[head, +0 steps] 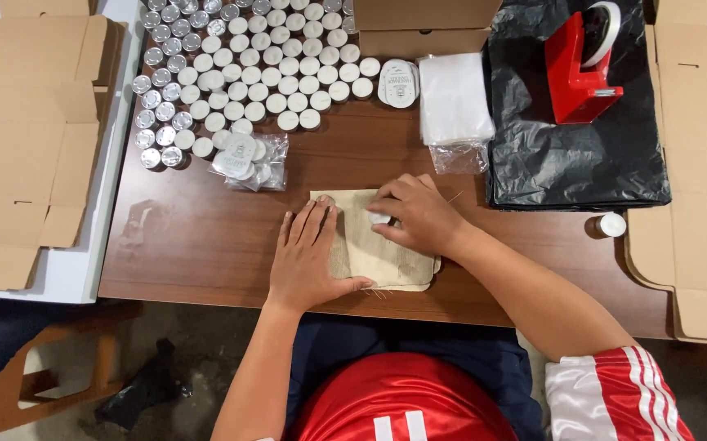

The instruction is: The person is cleaning the bottom of numerous small metal tea light tins by rubbing them against a cloth laid on a wooden table, then organizing them into a separate pile.

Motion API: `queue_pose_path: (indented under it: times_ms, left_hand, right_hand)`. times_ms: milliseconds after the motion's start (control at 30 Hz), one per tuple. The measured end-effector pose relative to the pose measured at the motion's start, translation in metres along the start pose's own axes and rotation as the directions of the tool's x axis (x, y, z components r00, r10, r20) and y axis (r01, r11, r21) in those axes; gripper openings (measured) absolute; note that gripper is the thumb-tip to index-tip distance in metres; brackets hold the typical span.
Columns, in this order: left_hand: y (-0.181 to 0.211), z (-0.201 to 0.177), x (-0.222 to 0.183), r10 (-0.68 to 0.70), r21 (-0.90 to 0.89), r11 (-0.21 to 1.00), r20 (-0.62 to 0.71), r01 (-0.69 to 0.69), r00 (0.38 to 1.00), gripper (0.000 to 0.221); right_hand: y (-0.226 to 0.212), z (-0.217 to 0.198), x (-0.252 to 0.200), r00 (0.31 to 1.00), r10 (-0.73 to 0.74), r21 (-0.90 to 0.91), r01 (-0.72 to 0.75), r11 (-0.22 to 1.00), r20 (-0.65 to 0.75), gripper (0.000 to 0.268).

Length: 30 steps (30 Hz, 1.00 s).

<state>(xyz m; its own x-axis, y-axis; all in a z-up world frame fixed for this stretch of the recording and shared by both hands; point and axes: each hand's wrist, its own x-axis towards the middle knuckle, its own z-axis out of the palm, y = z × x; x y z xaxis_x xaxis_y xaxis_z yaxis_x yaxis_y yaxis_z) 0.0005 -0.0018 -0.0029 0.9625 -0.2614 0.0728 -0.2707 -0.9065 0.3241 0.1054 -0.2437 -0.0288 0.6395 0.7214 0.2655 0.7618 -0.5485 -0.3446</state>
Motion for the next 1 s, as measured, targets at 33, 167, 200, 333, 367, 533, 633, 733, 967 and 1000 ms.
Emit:
queue_pose_path:
  times_ms: [33,167,200,333,367,533,633,733,967,1000]
  left_hand:
    - [0.0,0.001,-0.001,0.003,0.0,1.0,0.001,-0.003,1.0,0.13]
    - [0.001,0.002,0.001,0.006,0.016,1.0,-0.018,-0.006,1.0,0.127]
    - [0.001,0.001,-0.001,0.007,0.011,1.0,-0.017,-0.006,1.0,0.125]
    - [0.001,0.001,-0.001,0.004,0.011,1.0,-0.028,-0.003,1.0,0.129]
    - [0.001,0.001,-0.001,0.003,0.011,1.0,-0.029,-0.002,1.0,0.128]
    - [-0.002,0.006,-0.001,0.005,0.013,1.0,-0.029,-0.005,1.0,0.13]
    - [-0.003,0.007,-0.002,0.016,0.063,0.998,-0.045,-0.013,0.999,0.129]
    - [-0.002,0.0,-0.001,0.007,0.001,1.0,0.012,-0.007,1.0,0.128]
    - [0.0,-0.003,0.001,-0.006,0.011,1.0,0.055,0.005,0.998,0.132]
    - [0.0,-0.003,-0.001,-0.02,0.01,1.0,0.069,0.02,0.997,0.133]
  right_hand:
    - [-0.008,-0.002,0.0,1.0,0.002,-0.001,-0.002,1.0,-0.001,0.03]
    - [-0.041,-0.002,-0.009,0.991,-0.101,0.173,0.085,0.981,0.084,0.03]
    - [-0.051,0.002,-0.013,0.985,-0.12,0.228,0.088,0.97,0.127,0.03]
    - [-0.013,0.015,-0.005,0.99,-0.138,0.115,0.133,0.984,0.031,0.032]
    - [-0.005,0.012,-0.003,0.997,-0.06,0.032,0.061,0.998,-0.054,0.032]
    - [-0.032,0.0,0.003,0.999,-0.021,-0.021,0.02,1.0,-0.046,0.031]
    - [-0.054,0.004,0.001,0.983,-0.046,0.2,0.01,0.98,0.176,0.029]
    - [-0.03,0.01,0.003,0.995,-0.032,0.066,0.026,0.997,0.092,0.029]
    - [-0.044,0.0,0.0,0.999,0.026,0.068,-0.029,0.997,0.047,0.033]
    - [-0.061,-0.004,-0.001,0.972,-0.007,0.252,-0.054,0.966,0.233,0.032]
